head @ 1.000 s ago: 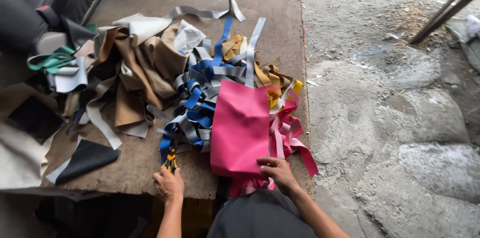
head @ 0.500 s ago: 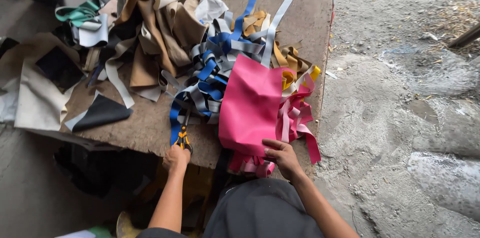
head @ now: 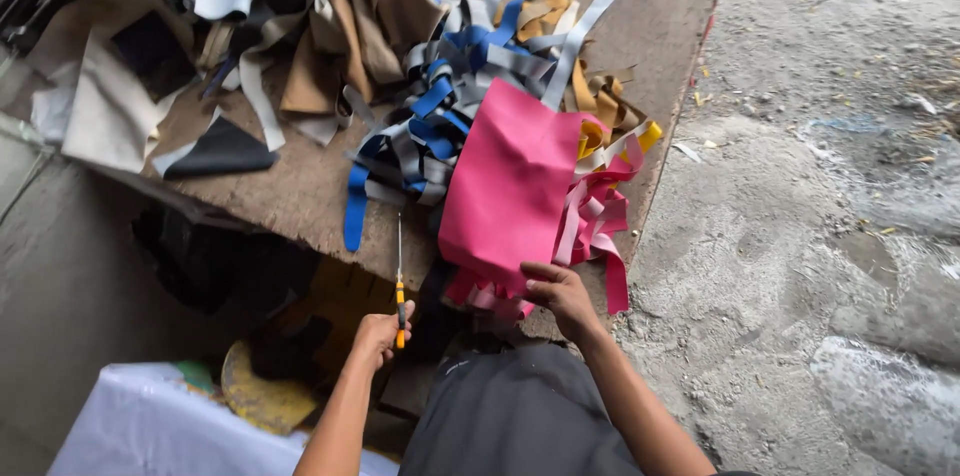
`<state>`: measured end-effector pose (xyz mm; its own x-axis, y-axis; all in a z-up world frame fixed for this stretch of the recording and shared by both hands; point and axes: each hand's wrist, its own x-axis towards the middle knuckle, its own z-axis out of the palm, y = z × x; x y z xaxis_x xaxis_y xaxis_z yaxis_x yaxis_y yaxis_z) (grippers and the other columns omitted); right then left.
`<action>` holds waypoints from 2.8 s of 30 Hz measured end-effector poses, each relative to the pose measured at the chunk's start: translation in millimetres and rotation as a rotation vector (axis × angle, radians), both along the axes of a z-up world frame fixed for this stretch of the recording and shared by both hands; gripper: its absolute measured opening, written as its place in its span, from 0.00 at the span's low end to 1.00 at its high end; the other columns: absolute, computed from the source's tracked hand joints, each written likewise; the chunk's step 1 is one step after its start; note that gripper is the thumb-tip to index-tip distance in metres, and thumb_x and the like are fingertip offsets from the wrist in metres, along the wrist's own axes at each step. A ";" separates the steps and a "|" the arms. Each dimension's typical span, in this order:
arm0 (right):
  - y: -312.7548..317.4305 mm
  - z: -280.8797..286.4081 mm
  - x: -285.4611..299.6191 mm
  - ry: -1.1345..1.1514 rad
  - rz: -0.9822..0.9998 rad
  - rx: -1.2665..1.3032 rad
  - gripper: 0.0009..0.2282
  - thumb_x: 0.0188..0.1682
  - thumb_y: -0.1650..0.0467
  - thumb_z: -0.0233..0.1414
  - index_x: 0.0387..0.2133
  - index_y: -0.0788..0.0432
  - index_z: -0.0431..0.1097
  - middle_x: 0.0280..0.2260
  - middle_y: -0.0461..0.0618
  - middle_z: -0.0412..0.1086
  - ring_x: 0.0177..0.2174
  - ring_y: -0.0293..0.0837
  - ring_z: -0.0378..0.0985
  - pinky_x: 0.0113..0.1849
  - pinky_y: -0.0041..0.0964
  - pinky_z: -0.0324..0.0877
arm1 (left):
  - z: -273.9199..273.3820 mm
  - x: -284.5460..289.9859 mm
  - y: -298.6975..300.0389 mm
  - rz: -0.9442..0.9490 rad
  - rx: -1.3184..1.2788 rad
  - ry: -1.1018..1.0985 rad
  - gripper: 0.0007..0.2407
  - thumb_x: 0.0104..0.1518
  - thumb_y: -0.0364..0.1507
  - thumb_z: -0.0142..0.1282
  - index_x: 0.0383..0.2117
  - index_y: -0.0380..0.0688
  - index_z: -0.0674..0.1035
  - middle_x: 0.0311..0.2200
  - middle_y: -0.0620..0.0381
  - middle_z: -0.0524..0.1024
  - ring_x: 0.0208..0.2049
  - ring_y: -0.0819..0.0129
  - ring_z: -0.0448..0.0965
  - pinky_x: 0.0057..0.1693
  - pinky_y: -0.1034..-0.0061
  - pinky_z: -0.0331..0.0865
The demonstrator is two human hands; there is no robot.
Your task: The person is cutting a large piece of tan fabric using scissors on a workbench filled with various fabric scraps.
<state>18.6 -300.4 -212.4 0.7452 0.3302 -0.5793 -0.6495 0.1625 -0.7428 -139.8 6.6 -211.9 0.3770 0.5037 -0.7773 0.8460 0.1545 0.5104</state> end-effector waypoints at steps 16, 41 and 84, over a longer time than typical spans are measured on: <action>-4.8 58.5 9.7 -0.028 0.155 -0.208 0.27 0.41 0.84 0.59 0.56 0.57 0.73 0.58 0.55 0.74 0.52 0.47 0.78 0.53 0.40 0.77 | 34.4 -92.8 -169.0 -0.526 -0.283 0.153 0.17 0.48 0.40 0.69 0.42 0.48 0.82 0.38 0.62 0.81 0.40 0.75 0.79 0.48 0.80 0.68; -15.8 50.1 -7.4 -0.291 0.219 -0.186 0.42 0.42 0.80 0.62 0.72 0.50 0.53 0.41 0.47 0.61 0.29 0.37 0.59 0.32 0.30 0.67 | 140.3 44.4 -151.7 -0.796 -0.291 0.249 0.09 0.49 0.39 0.63 0.26 0.49 0.83 0.26 0.64 0.82 0.27 0.75 0.78 0.37 0.78 0.69; -43.7 43.0 -6.5 -0.566 0.524 -0.522 0.49 0.34 0.77 0.55 0.74 0.46 0.39 0.72 0.53 0.50 0.69 0.46 0.56 0.62 0.34 0.57 | 79.1 159.0 -146.1 -0.502 -0.568 -0.036 0.03 0.55 0.22 0.58 0.28 0.33 0.80 0.23 0.43 0.82 0.19 0.60 0.83 0.24 0.77 0.74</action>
